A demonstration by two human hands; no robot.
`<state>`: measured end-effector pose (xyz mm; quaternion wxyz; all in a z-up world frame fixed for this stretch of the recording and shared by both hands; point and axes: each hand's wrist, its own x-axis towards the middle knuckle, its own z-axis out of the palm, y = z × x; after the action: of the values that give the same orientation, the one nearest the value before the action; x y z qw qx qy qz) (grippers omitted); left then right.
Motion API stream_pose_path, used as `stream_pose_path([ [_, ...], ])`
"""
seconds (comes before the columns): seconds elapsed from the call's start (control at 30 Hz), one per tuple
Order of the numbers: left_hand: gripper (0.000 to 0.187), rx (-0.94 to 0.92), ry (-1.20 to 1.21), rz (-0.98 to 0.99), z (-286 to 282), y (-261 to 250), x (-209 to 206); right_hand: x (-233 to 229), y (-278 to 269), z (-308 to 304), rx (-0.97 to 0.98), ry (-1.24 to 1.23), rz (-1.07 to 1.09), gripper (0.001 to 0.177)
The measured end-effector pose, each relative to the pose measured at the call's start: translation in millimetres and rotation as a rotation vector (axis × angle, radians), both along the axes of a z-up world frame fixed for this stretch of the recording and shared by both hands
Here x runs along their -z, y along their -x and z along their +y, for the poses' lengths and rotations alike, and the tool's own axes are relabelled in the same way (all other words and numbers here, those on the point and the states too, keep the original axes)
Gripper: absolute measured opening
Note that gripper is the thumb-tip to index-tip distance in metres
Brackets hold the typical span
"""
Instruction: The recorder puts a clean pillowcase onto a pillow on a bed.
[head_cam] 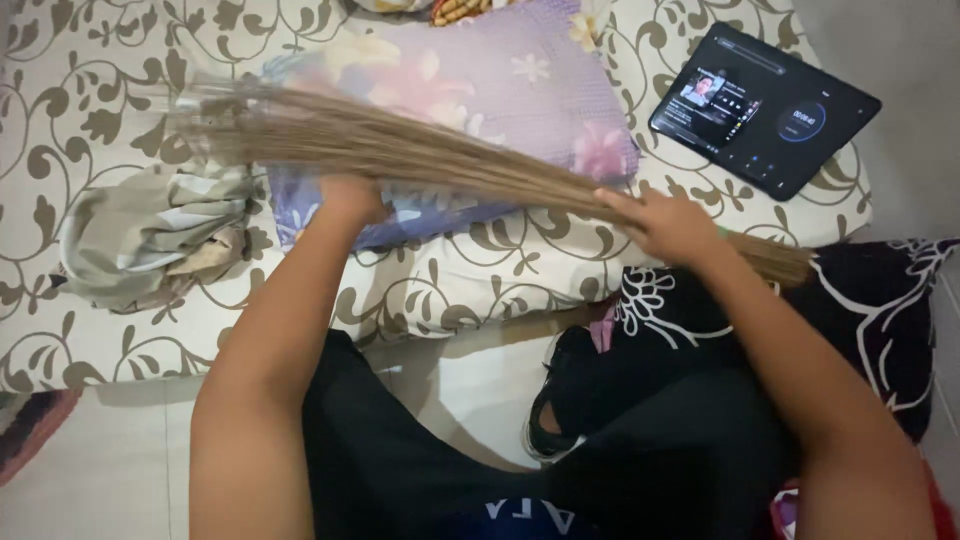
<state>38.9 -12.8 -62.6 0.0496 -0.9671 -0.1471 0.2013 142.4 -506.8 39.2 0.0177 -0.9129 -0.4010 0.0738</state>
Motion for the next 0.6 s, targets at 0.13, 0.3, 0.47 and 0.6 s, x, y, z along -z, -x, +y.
stream_pose_path([
  [0.13,0.053,-0.088,0.045,-0.042,-20,5,-43,42,-57,-55,0.222,-0.013,0.179,0.077],
  [0.3,0.043,-0.011,0.114,-0.076,-16,1,-44,5,-37,-60,0.297,-0.162,-0.062,0.071],
  [0.47,0.05,0.193,0.176,-0.315,-31,-9,-41,-5,-18,-39,0.096,-0.159,0.008,0.069],
  [0.6,0.056,0.228,0.251,-0.318,-41,-2,-53,33,-64,-79,0.293,0.136,-0.021,0.063],
])
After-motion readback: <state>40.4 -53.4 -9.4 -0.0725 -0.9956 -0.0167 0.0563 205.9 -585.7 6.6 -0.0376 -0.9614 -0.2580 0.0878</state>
